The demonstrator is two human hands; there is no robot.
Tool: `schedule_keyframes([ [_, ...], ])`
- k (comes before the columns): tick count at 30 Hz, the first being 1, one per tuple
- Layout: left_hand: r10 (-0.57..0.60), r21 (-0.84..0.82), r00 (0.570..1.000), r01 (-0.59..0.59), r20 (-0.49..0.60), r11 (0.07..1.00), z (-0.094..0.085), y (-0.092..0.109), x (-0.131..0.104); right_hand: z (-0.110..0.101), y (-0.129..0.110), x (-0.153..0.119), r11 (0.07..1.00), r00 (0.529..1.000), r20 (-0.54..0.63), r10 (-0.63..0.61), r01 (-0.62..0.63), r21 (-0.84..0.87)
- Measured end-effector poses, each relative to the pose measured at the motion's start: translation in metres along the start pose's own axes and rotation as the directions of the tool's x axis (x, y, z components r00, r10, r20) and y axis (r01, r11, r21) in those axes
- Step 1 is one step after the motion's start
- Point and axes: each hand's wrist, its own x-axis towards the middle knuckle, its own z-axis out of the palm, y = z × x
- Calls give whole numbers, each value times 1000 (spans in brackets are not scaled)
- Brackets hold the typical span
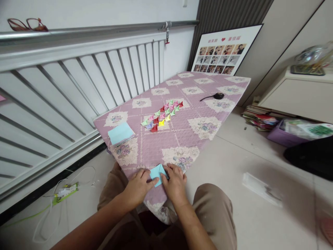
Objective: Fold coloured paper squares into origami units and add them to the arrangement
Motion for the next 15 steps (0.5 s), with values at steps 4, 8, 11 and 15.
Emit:
schedule_keyframes([
  [4, -3, -6, 1000, 3, 14, 1000, 0, 0, 0, 3, 0, 0, 996, 999, -5, 36, -35, 88],
  [8, -8, 12, 999, 8, 48, 1000, -5, 0, 0, 4, 1, -2, 993, 998, 20, 53, -55, 107],
  [11, -12, 24, 998, 11, 54, 1000, -8, 0, -1, 0, 2, -6, 998, 999, 42, -11, 9, 61],
  [15, -14, 31, 999, 12, 47, 999, -7, 0, -1, -9, 1, -12, 985, 985, 30, -170, 170, 11],
])
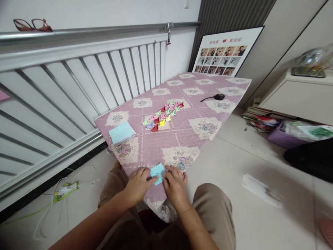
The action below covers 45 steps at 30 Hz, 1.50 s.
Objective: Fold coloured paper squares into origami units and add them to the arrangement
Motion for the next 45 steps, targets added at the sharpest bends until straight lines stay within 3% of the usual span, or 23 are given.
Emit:
schedule_keyframes([
  [12, -23, 25, 1000, 23, 20, 999, 1, 5, 4, -13, -1, -5, 982, 984, -3, -181, 180, -64],
  [19, -29, -1, 998, 29, 63, 1000, 0, 8, -2, -5, -12, -12, 965, 964, -57, -261, 262, 2],
  [23, -19, -34, 996, 22, 87, 999, 2, 7, -9, -8, -4, -19, 964, 963, -41, -267, 267, -3],
  [27, -15, -75, 992, 25, 127, 997, 4, 5, -12, -16, 5, -15, 981, 979, -59, -195, 194, -23],
  [32, -23, -101, 989, 38, 149, 994, 4, 4, -12, -8, -7, 7, 994, 1000, 7, 8, -7, -113],
  [39, -46, -235, 992, 73, 118, 969, -3, -2, -7, 7, -13, 15, 960, 988, -103, 116, -138, -243],
  [42, -147, -365, 988, 156, 52, 918, -6, -10, 10, 6, -9, 14, 965, 989, -92, 116, -134, -226],
  [45, -254, -382, 967, 246, 32, 891, -7, -15, 30, 6, -9, 13, 970, 988, -76, 138, -150, -191],
])
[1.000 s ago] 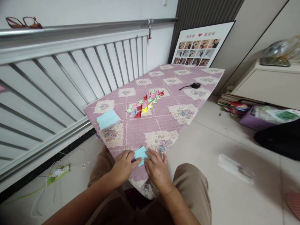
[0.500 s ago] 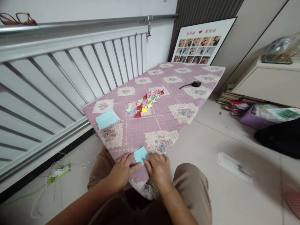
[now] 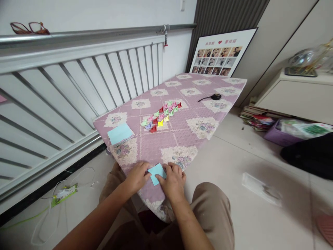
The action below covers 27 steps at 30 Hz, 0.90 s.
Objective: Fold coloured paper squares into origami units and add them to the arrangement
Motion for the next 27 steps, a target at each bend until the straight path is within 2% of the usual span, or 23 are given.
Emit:
schedule_keyframes([
  [4, 17, 71, 999, -20, 47, 997, 0, 4, 19, 0, -1, -1, 999, 1000, 11, 22, -22, 25],
  [9, 39, 34, 984, -45, 176, 998, -5, 5, 30, 1, 0, -2, 999, 999, 35, 40, -41, 35],
  [17, 28, -34, 974, -21, 227, 999, -2, -4, 43, 3, 2, -4, 997, 1000, -18, 17, -16, 82],
  [20, 42, -74, 967, -24, 253, 997, -1, -6, 45, 2, 1, -4, 995, 1000, 0, 29, -29, 97],
  [23, 52, -126, 968, -22, 244, 992, -1, -7, 42, 1, 0, -4, 992, 999, 23, 46, -49, 114],
  [27, 47, -206, 975, -2, 217, 979, 0, -9, 36, 2, 1, -2, 988, 999, -2, 43, -43, 151],
])
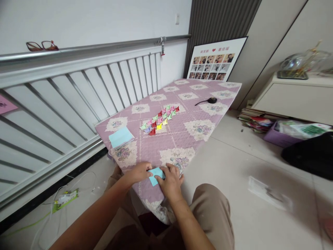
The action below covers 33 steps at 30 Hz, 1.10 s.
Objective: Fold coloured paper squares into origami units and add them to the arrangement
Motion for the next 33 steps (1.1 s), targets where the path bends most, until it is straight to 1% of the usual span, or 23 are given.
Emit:
schedule_keyframes([
  [2, 8, -43, 1000, -8, -9, 999, 0, 0, -3, -2, 0, 3, 999, 1000, 10, 2, -2, 41],
  [5, 36, -95, 999, -39, -39, 995, -4, 3, -11, -11, -3, 11, 993, 996, 94, -5, -6, 121],
  [7, 49, -113, 996, -58, -77, 992, -7, 7, -17, -20, -7, 17, 984, 987, 146, -70, 44, 173],
  [10, 86, -93, 978, -105, -189, 990, -11, 14, -25, -32, -14, 25, 961, 964, 139, -227, 198, 192],
  [12, 139, -26, 952, -152, -271, 988, -13, 17, -29, -37, -17, 30, 943, 941, 110, -319, 304, 136],
  [14, 220, 93, 922, -200, -319, 975, -12, 17, -33, -39, -18, 32, 914, 911, 78, -406, 402, 60],
  [17, 338, 314, 883, -236, -325, 919, -6, 14, -38, -36, -17, 28, 857, 858, 29, -513, 514, -28],
  [19, 364, 435, 879, -211, -307, 876, 2, 10, -42, -32, -15, 22, 826, 829, 25, -559, 559, -72],
  [21, 359, 511, 890, -179, -280, 841, 13, 5, -47, -27, -12, 14, 804, 810, 58, -584, 586, -95],
  [23, 343, 545, 904, -160, -253, 823, 23, 1, -53, -22, -8, 5, 796, 800, 112, -589, 598, -94],
  [26, 304, 541, 927, -142, -222, 829, 35, -2, -61, -16, -4, -4, 816, 809, 180, -559, 576, -57],
  [29, 232, 478, 945, -98, -231, 873, 40, -2, -68, -14, 0, -7, 858, 836, 215, -505, 514, 16],
  [31, 172, 403, 946, -50, -273, 914, 41, -1, -71, -15, 2, -7, 880, 851, 227, -474, 470, 76],
  [33, 116, 317, 938, -8, -325, 948, 42, 0, -73, -18, 4, -5, 897, 867, 230, -442, 426, 121],
])
